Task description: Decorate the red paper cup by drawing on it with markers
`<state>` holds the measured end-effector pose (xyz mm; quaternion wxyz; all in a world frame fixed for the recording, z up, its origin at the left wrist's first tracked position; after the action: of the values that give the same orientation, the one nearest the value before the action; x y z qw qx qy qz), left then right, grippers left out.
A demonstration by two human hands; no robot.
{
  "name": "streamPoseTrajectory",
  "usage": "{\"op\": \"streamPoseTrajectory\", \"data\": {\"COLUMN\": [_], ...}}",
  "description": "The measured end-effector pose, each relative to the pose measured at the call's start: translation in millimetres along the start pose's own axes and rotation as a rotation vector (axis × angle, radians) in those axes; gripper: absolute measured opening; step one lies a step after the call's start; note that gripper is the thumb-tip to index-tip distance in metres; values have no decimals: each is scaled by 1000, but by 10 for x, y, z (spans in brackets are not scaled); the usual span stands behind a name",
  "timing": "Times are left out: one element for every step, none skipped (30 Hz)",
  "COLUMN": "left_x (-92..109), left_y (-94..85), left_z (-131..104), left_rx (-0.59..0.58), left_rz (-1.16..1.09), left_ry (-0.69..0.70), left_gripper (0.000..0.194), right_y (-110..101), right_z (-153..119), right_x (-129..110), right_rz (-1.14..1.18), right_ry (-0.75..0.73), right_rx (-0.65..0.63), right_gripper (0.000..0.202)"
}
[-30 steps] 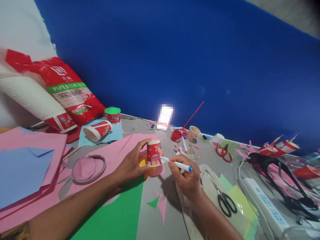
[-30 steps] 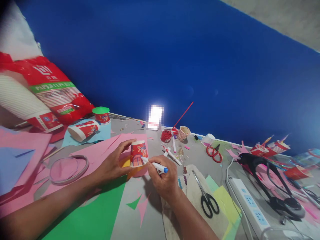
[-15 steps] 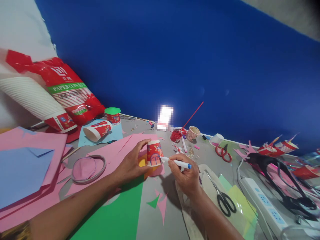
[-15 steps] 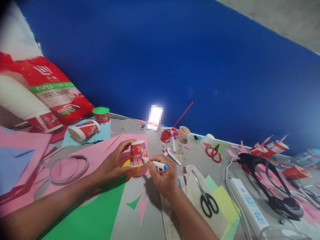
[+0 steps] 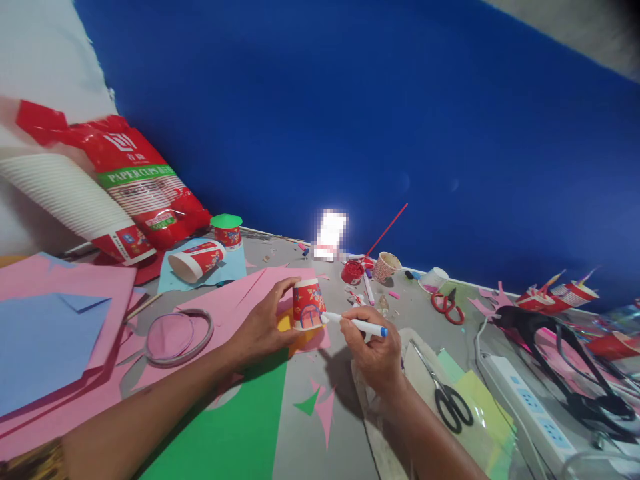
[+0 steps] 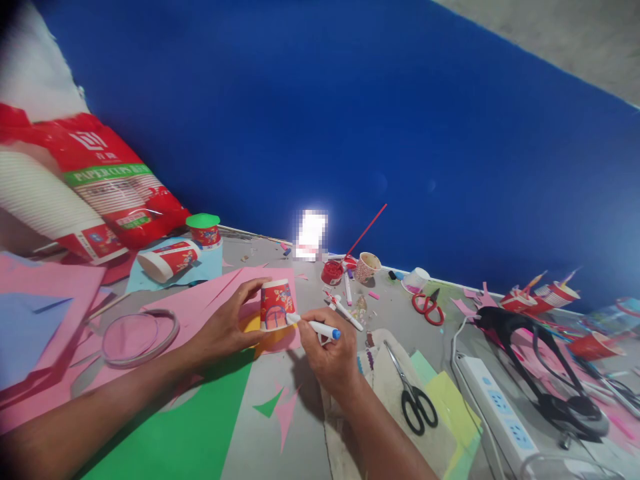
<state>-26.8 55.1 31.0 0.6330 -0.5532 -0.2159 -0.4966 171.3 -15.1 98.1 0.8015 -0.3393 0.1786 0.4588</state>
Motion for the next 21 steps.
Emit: {"op": "streamPoseTrajectory", "data": {"left_x": [-5, -9, -14, -18, -24, -30, -34, -36, -33, -25, -14, 2, 21, 41, 60, 75, 87, 94, 98, 100, 100], "left_y": [-1, -1, 0, 0, 2, 4, 5, 6, 6, 6, 4, 1, -4, -9, -12, -14, -15, -14, -12, -10, -7], "left_z": [0, 0, -1, -2, -3, -5, -6, -7, -9, -10, -10, -11, -11, -11, -11, -10, -11, -11, -12, -13, -14], "left_rx": [0, 1, 2, 3, 4, 4, 5, 5, 5, 5, 5, 7, 11, 15, 18, 20, 22, 22, 23, 23, 23], "left_rz": [11, 22, 31, 37, 40, 42, 43, 44, 44, 44, 44, 42, 40, 38, 38, 38, 39, 38, 37, 34, 29], "left_ry": [4, 11, 18, 25, 31, 34, 35, 35, 35, 35, 36, 39, 44, 52, 61, 70, 78, 86, 92, 98, 103], "left_gripper": [85, 84, 84, 84, 84, 84, 84, 84, 84, 84, 84, 83, 82, 81, 81, 81, 81, 81, 80, 79, 78], "right_y": [-8, -14, -18, -18, -17, -17, -16, -14, -11, -5, 0, 6, 11, 17, 29, 48, 73, 101, 128, 150, 165], "right_z": [-3, -5, -5, -4, -3, -1, 0, 1, 2, 2, 2, 2, 1, 0, -3, -8, -14, -21, -30, -38, -45], "right_x": [3, 4, 4, 3, 1, -3, -8, -14, -20, -28, -41, -59, -85, -114, -145, -175, -199, -216, -226, -231, -233], "right_rz": [4, 7, 8, 8, 8, 8, 10, 13, 17, 21, 25, 28, 28, 26, 24, 23, 24, 26, 28, 30, 30], "right_ry": [-3, -7, -12, -16, -21, -26, -32, -37, -41, -43, -48, -57, -72, -90, -110, -128, -142, -151, -156, -159, -162], "right_rx": [7, 12, 15, 14, 13, 13, 13, 11, 8, 2, -3, -8, -10, -13, -22, -37, -58, -83, -106, -126, -137], "right_gripper": [16, 16, 15, 14, 14, 14, 14, 14, 13, 13, 12, 12, 12, 11, 11, 11, 12, 13, 14, 15, 16]}}
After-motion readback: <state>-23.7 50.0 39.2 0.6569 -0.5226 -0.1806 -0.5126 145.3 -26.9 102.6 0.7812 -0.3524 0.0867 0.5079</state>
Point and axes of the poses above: each hand's wrist, its own z-axis towards the middle knuckle, its own y-axis out of the palm, x = y × z, the point moved 8 cm from there along z, towards the middle knuckle, and after that the axes turned 3 degrees about z, right-handed, at the moved point
